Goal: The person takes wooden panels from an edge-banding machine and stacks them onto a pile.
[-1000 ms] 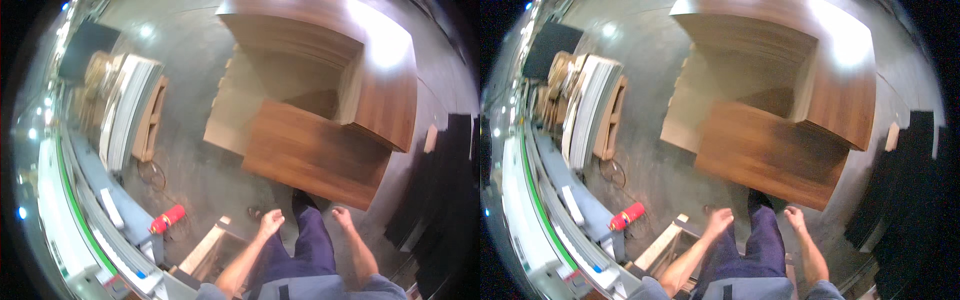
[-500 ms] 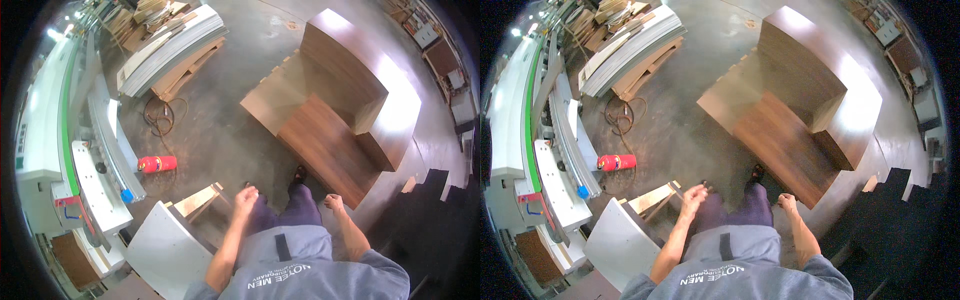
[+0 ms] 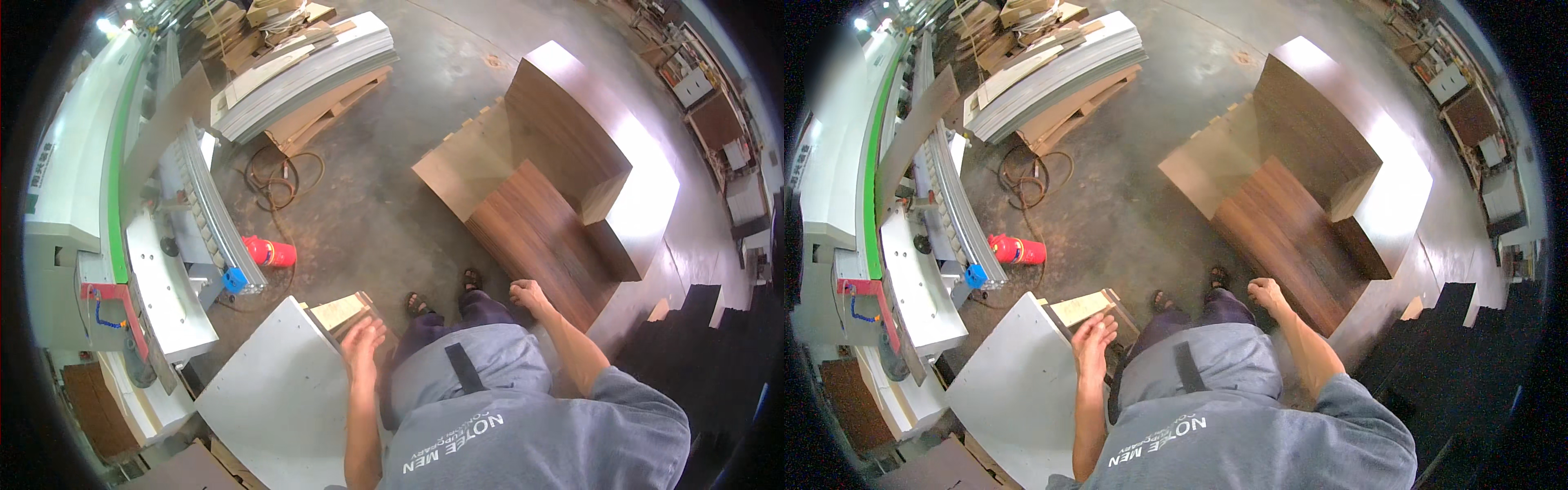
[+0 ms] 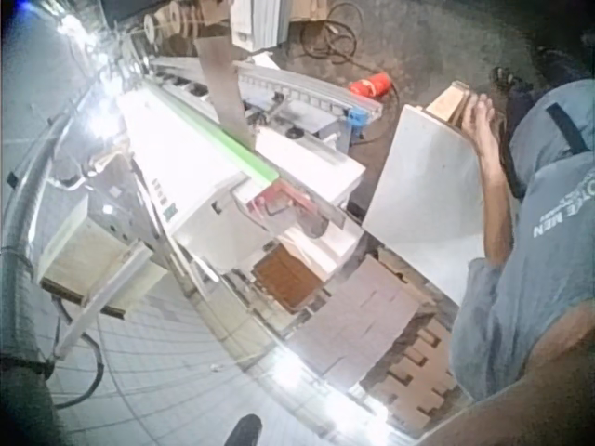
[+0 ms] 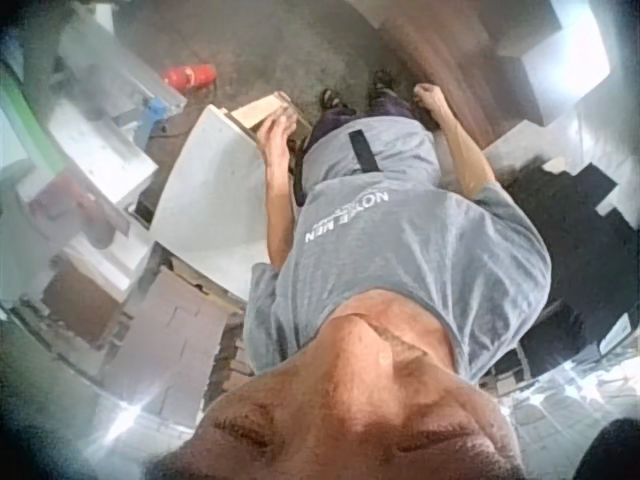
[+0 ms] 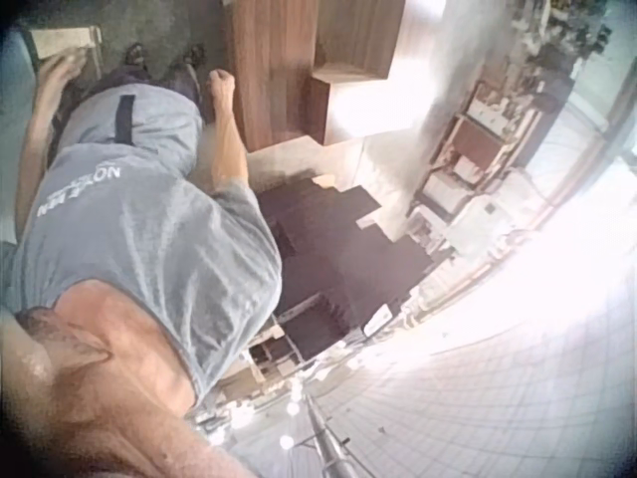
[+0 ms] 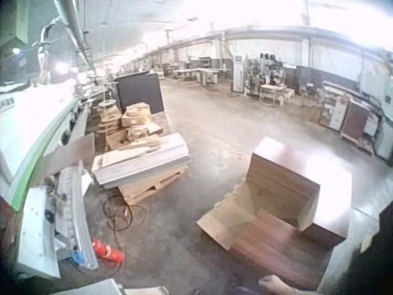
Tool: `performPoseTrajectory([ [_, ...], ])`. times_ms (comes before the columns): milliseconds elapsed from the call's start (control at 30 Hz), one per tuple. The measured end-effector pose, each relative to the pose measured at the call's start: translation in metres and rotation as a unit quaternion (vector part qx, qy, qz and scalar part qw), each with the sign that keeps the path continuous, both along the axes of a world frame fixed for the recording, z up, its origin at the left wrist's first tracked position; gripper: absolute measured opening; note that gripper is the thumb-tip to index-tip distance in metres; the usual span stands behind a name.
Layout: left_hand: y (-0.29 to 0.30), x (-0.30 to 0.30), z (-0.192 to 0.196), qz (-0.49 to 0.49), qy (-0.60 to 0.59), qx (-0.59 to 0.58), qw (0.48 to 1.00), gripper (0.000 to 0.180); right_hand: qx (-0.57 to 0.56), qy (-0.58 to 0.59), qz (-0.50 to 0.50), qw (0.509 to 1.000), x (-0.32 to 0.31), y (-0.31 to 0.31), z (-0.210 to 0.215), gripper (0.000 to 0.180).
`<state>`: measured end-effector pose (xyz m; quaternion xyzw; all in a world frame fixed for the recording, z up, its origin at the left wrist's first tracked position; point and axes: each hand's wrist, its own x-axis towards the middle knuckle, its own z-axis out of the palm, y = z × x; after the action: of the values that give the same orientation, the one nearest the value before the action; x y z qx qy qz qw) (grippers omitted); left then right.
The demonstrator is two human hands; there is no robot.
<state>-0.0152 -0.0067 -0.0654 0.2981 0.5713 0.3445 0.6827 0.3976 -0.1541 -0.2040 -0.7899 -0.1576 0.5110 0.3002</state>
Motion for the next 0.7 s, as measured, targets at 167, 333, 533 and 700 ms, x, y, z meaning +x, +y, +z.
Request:
performPoseTrajectory([
  [167, -0.027, -0.020, -0.006, 0.059, 0.000, -0.004, 0.998, 0.032, -0.006, -0.020, 0.029, 0.999, -0.003, 0.021, -0.012, 0.030],
  [333, -0.032, -0.014, -0.004, 0.037, -0.023, -0.071, 0.997, 0.030, 0.049, -0.091, 0.129, 0.986, -0.007, 0.030, -0.024, 0.026],
  [533, 0.011, -0.013, 0.034, -0.003, -0.026, -0.010, 1.000, 0.039, 0.029, 0.051, -0.007, 0.998, -0.025, 0.042, -0.033, 0.013],
  [700, 0.031, -0.026, 0.048, 0.040, -0.028, 0.069, 0.996, 0.028, 0.068, -0.042, 0.096, 0.992, -0.043, 0.060, -0.022, 0.021],
])
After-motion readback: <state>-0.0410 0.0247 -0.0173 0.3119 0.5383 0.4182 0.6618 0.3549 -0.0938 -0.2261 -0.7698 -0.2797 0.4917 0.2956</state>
